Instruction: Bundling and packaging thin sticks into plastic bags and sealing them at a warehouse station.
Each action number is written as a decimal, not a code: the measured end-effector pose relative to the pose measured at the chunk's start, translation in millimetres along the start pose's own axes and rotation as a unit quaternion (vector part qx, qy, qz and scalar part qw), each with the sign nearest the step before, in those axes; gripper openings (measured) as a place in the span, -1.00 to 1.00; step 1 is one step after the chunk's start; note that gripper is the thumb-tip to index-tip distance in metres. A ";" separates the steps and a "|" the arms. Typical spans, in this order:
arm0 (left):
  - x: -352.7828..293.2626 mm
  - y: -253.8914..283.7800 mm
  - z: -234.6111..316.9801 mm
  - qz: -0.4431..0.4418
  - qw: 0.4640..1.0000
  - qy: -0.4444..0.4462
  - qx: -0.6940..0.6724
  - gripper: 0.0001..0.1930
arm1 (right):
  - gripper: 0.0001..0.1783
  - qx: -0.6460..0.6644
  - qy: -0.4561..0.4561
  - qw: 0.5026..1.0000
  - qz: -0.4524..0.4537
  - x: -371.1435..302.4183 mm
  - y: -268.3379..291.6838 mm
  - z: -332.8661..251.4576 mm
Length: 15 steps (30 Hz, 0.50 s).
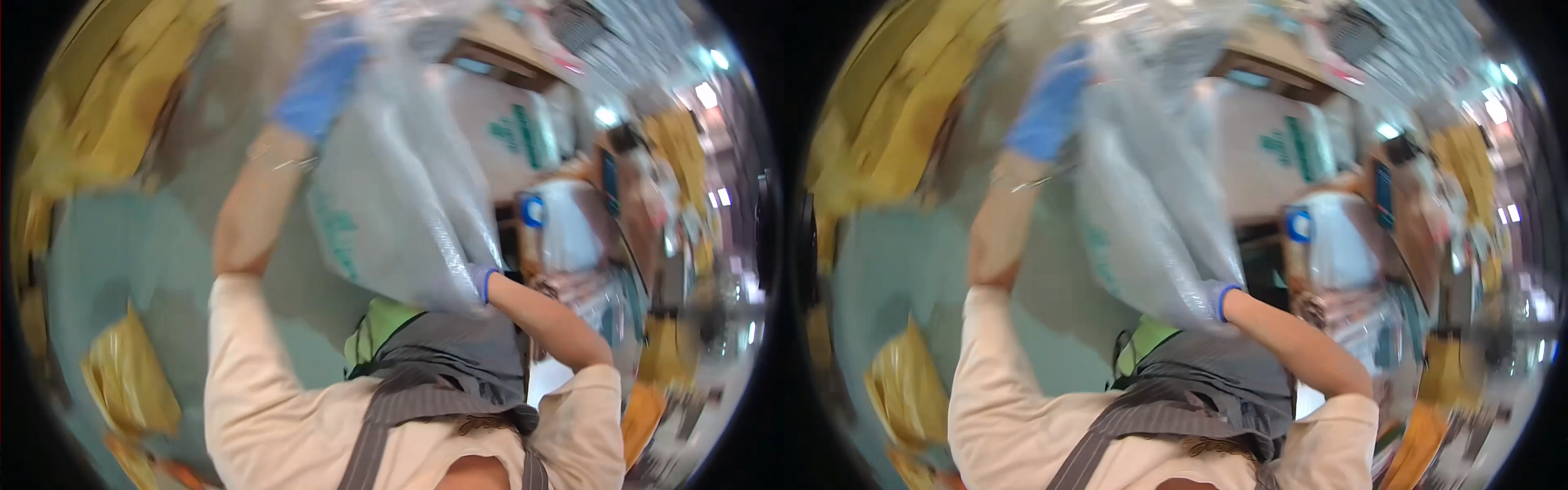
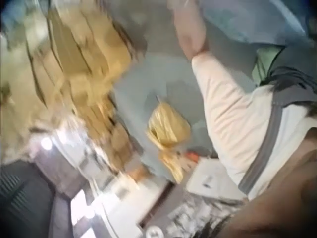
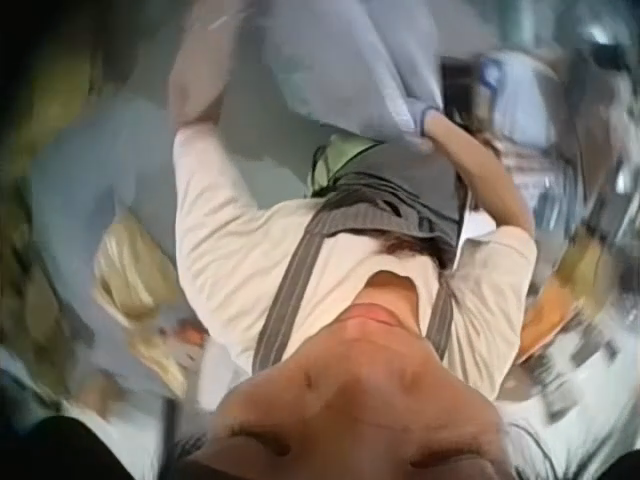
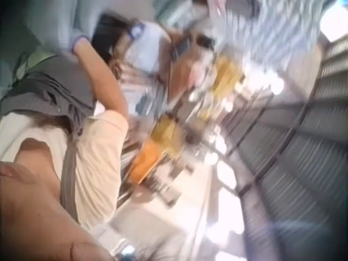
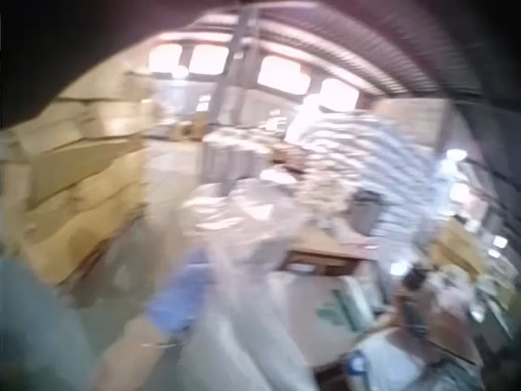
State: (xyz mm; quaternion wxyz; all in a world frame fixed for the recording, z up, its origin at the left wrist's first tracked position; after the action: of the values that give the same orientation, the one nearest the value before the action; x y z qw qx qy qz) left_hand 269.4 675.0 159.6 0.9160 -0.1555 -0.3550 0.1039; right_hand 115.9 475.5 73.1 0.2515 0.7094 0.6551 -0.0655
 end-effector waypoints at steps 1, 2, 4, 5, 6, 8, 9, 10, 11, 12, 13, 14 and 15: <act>8.5 34.8 -16.4 -0.053 0.993 0.083 0.064 -0.66 | -0.67 -0.038 0.010 0.999 0.001 6.9 20.4 -14.3; 3.3 11.9 -15.1 0.000 0.988 0.144 0.059 -0.66 | -0.67 -0.079 -0.017 0.996 0.037 -36.0 31.5 -10.7; -1.8 70.1 -20.1 0.022 0.988 0.137 0.068 -0.72 | -0.74 0.053 -0.043 0.989 0.130 -89.1 64.8 -26.9; -13.1 -27.7 64.1 0.011 0.886 -0.120 0.447 -0.65 | -0.80 0.227 -0.059 0.945 0.228 -130.2 100.1 -11.5; -36.4 -16.9 59.0 -0.017 0.873 -0.113 0.475 -0.61 | -0.79 0.134 -0.040 0.893 0.427 -185.7 145.9 27.0; -83.5 -100.6 70.8 -0.077 0.926 -0.124 0.348 -0.66 | -0.45 0.062 -0.193 0.698 0.687 -303.6 200.8 75.3; -103.9 -129.8 96.8 -0.118 0.955 -0.130 0.237 -0.71 | -0.35 -0.232 -0.361 0.502 0.751 -365.1 220.5 79.2; -166.0 -188.3 133.2 -0.158 0.972 -0.121 0.126 -0.75 | -0.20 -0.253 -0.451 0.443 0.732 -398.4 236.0 102.0; -147.9 -220.1 134.8 -0.195 0.974 -0.112 0.011 -0.78 | -0.19 -0.188 -0.496 0.469 0.706 -417.6 248.9 129.8; -154.9 -278.3 145.0 -0.235 0.943 -0.171 -0.163 -0.81 | -0.18 -0.119 -0.535 0.489 0.678 -433.7 257.2 157.2; -171.9 -315.2 120.4 -0.246 0.956 -0.113 -0.110 -0.79 | -0.27 -0.088 -0.540 0.535 0.644 -445.8 259.4 172.3; -187.8 -350.5 90.0 -0.348 0.937 -0.025 0.015 -0.77 | -0.38 -0.103 -0.517 0.528 0.666 -455.7 259.6 179.9; -202.5 -364.7 48.0 -0.340 0.936 0.067 0.066 -0.75 | -0.37 -0.117 -0.524 0.564 0.627 -444.5 261.5 181.1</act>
State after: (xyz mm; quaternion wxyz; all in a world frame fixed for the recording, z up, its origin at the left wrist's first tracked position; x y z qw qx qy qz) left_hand 118.7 285.1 198.8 0.9265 0.0289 -0.3166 -0.2012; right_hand 351.3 -7.2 175.1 0.6091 0.7477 -0.1994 -0.1740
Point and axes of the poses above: each hand's wrist, its own x-axis towards the middle knuckle, its own y-axis out of the back of the hand, z = x × y, the point moved 9 cm from there along x, towards the middle knuckle, and after that the axes turned 7 degrees about -y, right-handed, at the moved point
